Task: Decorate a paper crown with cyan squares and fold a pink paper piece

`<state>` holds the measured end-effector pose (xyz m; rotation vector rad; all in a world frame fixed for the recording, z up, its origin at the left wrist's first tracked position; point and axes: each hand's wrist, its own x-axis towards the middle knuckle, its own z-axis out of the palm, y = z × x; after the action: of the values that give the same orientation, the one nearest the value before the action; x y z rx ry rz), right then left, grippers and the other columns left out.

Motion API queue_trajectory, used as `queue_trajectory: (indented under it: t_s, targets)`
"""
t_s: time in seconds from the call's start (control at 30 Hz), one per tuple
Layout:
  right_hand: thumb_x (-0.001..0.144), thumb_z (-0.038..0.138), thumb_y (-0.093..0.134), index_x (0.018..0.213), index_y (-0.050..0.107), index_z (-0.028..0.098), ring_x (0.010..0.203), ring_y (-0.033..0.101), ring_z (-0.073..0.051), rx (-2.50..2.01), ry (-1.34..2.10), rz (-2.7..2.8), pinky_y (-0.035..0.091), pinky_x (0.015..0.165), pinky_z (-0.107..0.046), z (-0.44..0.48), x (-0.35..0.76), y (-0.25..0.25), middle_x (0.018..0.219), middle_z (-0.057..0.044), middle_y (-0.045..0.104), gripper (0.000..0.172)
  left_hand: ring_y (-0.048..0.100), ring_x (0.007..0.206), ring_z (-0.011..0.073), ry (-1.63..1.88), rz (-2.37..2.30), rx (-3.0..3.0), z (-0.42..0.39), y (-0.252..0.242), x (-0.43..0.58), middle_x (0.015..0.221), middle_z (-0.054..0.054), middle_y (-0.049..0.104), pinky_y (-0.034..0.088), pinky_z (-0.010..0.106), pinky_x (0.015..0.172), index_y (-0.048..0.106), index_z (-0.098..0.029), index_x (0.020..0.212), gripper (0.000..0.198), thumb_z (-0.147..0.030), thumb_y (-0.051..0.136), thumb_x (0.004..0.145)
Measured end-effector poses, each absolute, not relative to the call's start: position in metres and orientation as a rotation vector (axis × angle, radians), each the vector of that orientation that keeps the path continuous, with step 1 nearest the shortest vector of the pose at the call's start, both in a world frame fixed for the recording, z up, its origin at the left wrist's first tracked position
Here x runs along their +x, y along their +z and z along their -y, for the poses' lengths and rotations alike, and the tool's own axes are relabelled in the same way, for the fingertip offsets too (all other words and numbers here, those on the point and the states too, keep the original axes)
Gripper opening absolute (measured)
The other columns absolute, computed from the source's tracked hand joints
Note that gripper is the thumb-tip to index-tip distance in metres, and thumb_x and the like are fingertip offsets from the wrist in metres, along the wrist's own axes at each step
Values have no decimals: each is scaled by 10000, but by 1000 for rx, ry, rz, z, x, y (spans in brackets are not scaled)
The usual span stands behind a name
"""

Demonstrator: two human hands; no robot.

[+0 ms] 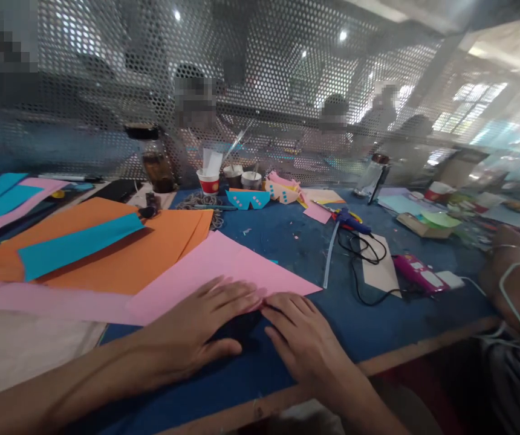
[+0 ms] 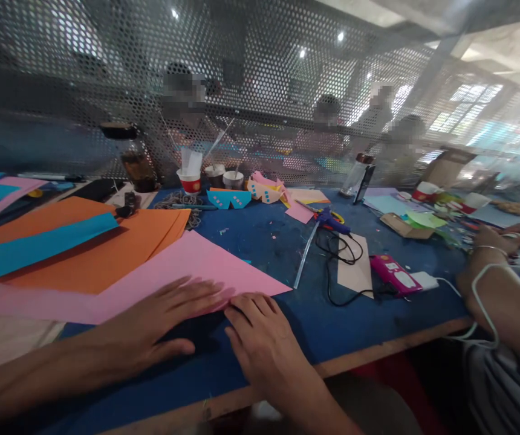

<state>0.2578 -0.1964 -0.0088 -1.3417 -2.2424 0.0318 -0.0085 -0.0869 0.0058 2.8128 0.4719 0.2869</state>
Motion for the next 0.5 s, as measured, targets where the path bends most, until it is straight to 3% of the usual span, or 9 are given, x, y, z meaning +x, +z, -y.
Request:
queue_trajectory:
  t_s: [0.17, 0.33, 0.5]
  targets:
    - [1112, 126, 542, 1330, 679, 177, 1228, 705, -254, -1214, -52, 2171, 575, 1118, -457, 197, 258, -6, 1291, -89, 770, 262, 495, 1597, 263, 466, -487, 2933, 101, -20, -5, 1731, 66, 515, 342, 483, 1366, 197, -315, 1786, 855, -564, 625, 1089]
    - [1124, 120, 494, 1115, 704, 227, 923, 762, -178, -1078, -120, 2084, 616, 974, -346, 192, 259, -13, 983, -16, 817, 236, 565, 1542, 221, 538, -469, 3009, 103, -10, -14, 1691, 22, 564, 453, 335, 1294, 236, -299, 1784, 890, -543, 677, 1050]
    - [1068, 137, 580, 905, 665, 239, 727, 731, -152, -1000, -252, 2073, 639, 864, -309, 189, 255, -46, 798, 14, 775, 211, 525, 1571, 187, 548, -370, 3077, 95, -27, -16, 1646, -5, 612, 328, 268, 1348, 316, -237, 1765, 837, -542, 630, 1052]
